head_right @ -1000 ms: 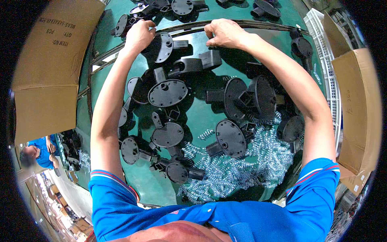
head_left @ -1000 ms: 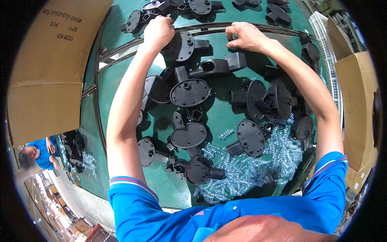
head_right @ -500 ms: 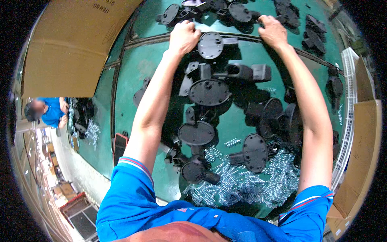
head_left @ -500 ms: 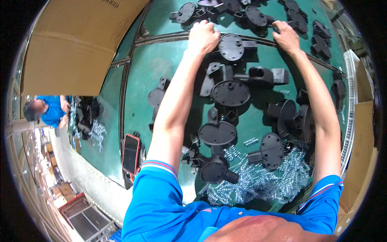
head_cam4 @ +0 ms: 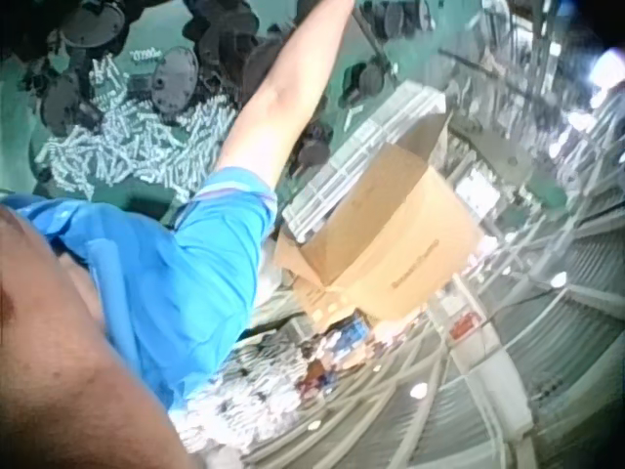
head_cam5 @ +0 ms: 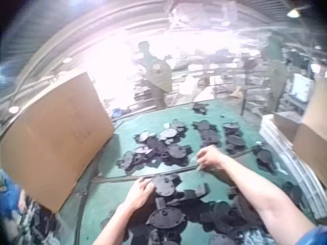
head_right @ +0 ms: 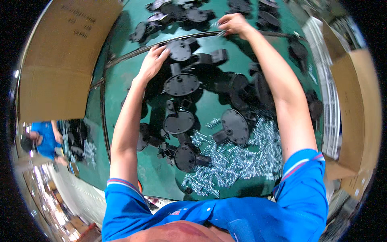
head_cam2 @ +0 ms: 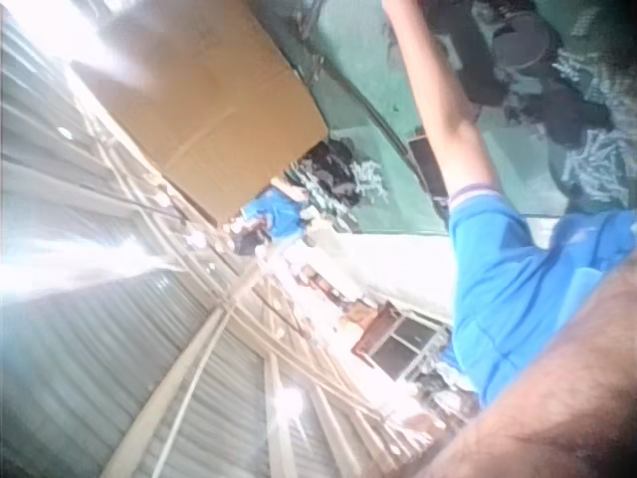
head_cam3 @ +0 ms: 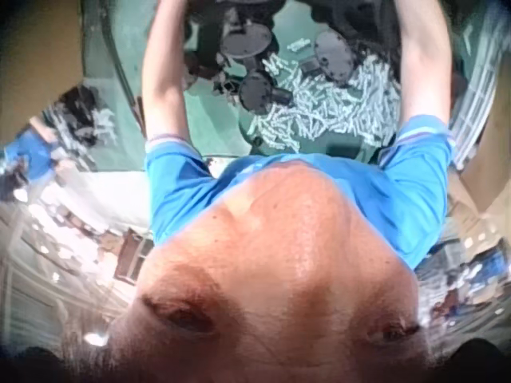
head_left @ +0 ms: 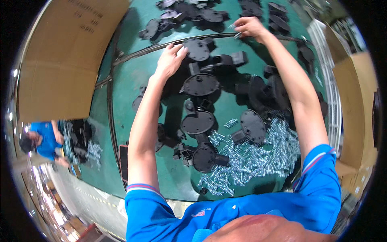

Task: The person repeatedly picks up small black plastic parts and metallic springs from a green workbench, inserts the springs into the parts, and uses a power drill to fasten them. The person places the assembled units on the table and continues the cycle.

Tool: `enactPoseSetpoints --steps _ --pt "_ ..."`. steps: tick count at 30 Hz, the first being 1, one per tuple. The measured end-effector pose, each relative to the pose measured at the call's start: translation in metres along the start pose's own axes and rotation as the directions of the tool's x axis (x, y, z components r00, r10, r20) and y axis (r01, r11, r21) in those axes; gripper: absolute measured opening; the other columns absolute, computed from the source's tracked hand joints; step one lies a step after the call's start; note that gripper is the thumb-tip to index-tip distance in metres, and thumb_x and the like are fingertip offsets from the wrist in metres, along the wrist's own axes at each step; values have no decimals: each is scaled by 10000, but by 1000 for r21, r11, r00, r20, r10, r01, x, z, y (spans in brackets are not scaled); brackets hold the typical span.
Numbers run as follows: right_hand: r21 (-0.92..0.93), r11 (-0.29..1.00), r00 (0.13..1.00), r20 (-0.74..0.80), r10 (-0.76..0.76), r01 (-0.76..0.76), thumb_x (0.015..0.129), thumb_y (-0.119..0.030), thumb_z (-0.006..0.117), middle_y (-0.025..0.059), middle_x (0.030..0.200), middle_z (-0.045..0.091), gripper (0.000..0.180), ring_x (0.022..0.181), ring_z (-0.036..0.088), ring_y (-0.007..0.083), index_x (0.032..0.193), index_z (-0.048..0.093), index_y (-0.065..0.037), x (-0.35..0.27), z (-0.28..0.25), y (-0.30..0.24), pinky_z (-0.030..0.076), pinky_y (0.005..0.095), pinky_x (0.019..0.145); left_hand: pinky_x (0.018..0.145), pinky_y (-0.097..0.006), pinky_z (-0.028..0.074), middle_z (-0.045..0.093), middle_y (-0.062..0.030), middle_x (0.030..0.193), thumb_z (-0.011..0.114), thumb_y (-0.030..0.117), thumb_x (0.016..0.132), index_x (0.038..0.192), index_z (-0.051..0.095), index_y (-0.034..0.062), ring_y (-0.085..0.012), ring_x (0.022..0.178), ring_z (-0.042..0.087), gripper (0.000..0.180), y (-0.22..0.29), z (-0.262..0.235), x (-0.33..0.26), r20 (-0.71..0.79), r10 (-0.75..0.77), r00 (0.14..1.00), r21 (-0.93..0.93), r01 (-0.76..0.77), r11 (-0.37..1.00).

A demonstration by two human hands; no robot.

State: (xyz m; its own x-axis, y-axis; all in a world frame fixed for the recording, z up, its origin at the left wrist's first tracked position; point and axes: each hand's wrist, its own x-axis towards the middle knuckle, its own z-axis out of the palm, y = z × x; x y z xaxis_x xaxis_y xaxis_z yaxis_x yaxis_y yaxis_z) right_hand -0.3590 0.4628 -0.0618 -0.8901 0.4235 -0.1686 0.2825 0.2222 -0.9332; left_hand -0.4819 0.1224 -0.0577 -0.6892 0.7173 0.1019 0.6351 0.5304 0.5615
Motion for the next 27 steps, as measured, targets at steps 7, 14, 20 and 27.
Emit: enactPoseSetpoints --steps 7,14,20,27 --pt "-461 825 919 360 -163 327 826 -236 709 83 887 709 297 765 668 206 1091 711 -103 -84 -16 -29 561 367 735 963 -358 457 672 -206 1157 634 184 886 1265 605 12 -310 1099 640 417 18 9 -21 132 17 991 -299 23 954" --pt "-775 384 807 -580 -114 -502 736 -580 688 217 1342 513 841 1261 481 384 1426 440 -168 -120 -174 77 451 560 968 956 -354 464 683 -185 1144 673 148 826 1201 657 33 -304 1085 647 393 31 30 -16 120 15 993 -296 21 955" --pt "-861 463 953 -286 -100 -210 632 -347 697 145 1351 526 789 1299 442 346 1381 517 -175 -164 -97 7 382 556 1022 1051 -386 389 537 -221 1355 670 190 871 1362 531 48 -359 1235 527 529 79 4 -37 114 41 993 143 -57 988" --pt "-834 543 768 -285 -573 96 638 -387 713 124 1365 534 787 1285 452 311 1347 528 -101 -264 -46 -94 418 499 991 883 -340 501 600 -142 1260 629 194 931 1315 554 -8 -202 1071 613 441 170 -38 -167 57 -29 998 -561 56 826"
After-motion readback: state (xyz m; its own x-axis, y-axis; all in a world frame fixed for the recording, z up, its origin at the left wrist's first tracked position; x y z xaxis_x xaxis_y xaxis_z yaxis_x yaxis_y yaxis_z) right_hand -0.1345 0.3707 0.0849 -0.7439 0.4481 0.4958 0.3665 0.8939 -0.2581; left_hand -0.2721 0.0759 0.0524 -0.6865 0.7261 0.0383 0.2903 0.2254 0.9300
